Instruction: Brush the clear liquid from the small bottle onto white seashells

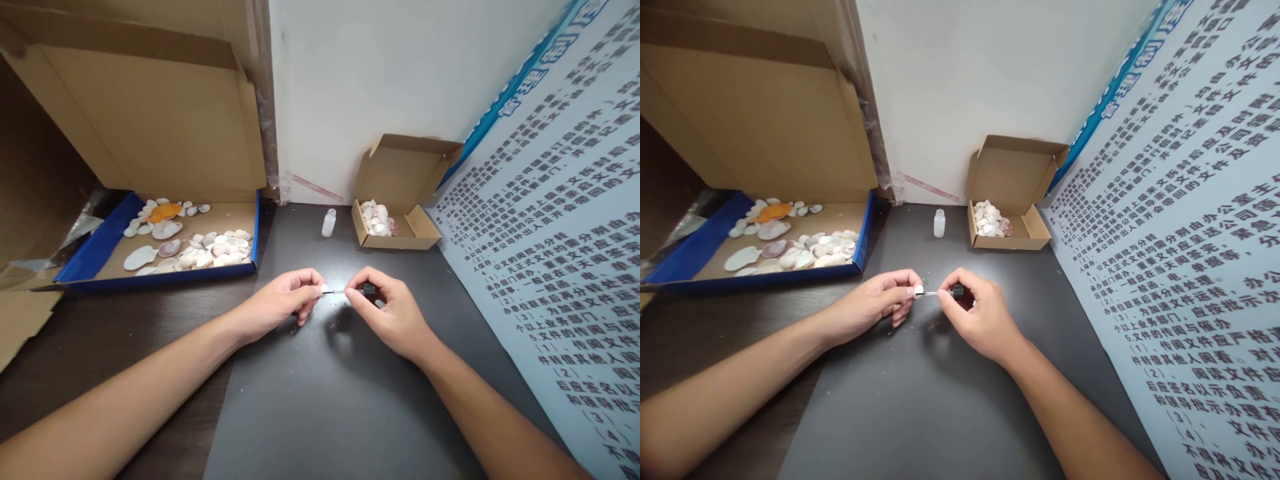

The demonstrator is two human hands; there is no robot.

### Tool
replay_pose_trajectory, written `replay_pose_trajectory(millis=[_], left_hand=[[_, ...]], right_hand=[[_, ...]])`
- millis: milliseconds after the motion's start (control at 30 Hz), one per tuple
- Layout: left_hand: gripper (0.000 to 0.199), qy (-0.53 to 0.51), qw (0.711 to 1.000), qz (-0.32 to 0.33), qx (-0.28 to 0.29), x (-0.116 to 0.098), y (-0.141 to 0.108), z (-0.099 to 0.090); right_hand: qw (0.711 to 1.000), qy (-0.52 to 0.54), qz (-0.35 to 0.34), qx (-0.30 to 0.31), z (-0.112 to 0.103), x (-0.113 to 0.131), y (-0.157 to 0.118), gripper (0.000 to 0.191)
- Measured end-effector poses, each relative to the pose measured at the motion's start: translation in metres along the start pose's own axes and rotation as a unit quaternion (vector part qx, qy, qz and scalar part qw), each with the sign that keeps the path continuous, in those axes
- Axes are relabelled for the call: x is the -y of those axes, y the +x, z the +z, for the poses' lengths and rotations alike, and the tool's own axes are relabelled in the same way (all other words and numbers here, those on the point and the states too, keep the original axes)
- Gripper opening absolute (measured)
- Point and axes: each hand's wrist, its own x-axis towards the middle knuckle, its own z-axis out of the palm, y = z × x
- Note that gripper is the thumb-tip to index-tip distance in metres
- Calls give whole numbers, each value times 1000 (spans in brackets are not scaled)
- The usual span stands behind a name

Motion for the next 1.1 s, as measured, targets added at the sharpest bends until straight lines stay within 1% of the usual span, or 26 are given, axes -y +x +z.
replay_pose_trajectory(millis=[67, 133, 167, 233, 300, 367, 433, 533, 600, 667, 733, 833, 900, 1000, 1033, 1100], left_hand=[[18, -7, 1000, -8, -4, -1, 0, 0], [19, -15, 1000, -12, -8, -2, 0, 0], [19, -19, 1000, -13, -9, -2, 0, 0], [19, -25, 1000, -16, -10, -2, 0, 0], [18, -29, 999, -20, -10, -3, 0, 0], [16, -33, 999, -25, -8, -3, 0, 0], [16, -34, 999, -25, -3, -2, 0, 0], [15, -30, 999, -21, 3, -1, -1, -1], [14, -26, 999, -22, 7, -1, 0, -1], [15, -23, 999, -23, 10, 0, 0, -1], [16, -23, 999, -22, 10, 0, 0, -2], [14, -25, 999, -21, 12, 0, 0, -2], [13, -25, 999, -22, 13, 0, 0, -2], [15, -21, 999, -22, 13, 0, 0, -1], [15, -20, 1000, -21, 11, 0, 0, -1], [13, -20, 1000, -19, 11, 0, 0, -1]], right_hand=[[999, -33, -4, -35, 0, 0, 0, 12], [998, -30, -3, -61, 1, -1, 0, 13], [998, -17, -4, -60, 1, -1, 0, 13], [999, 5, -15, -36, 1, -2, 0, 13], [999, -13, -27, -21, 2, -3, 0, 11], [998, -42, -32, -35, 1, -4, 0, 10], [998, -33, -33, -49, 1, -4, 0, 10], [999, 1, -49, -14, 1, -4, -1, 9], [998, -18, -55, -1, 2, -4, -1, 8], [998, -38, -52, -14, 2, -4, -1, 8], [998, -21, -50, -23, 2, -5, -2, 7], [998, 15, -60, 5, 3, -3, -2, 8], [998, -1, -59, 10, 3, -3, -1, 8], [999, -6, -38, -26, 3, -4, 0, 7], [999, 6, -36, -29, 3, -4, 0, 7], [999, 20, -45, -18, 4, -4, 0, 7]])
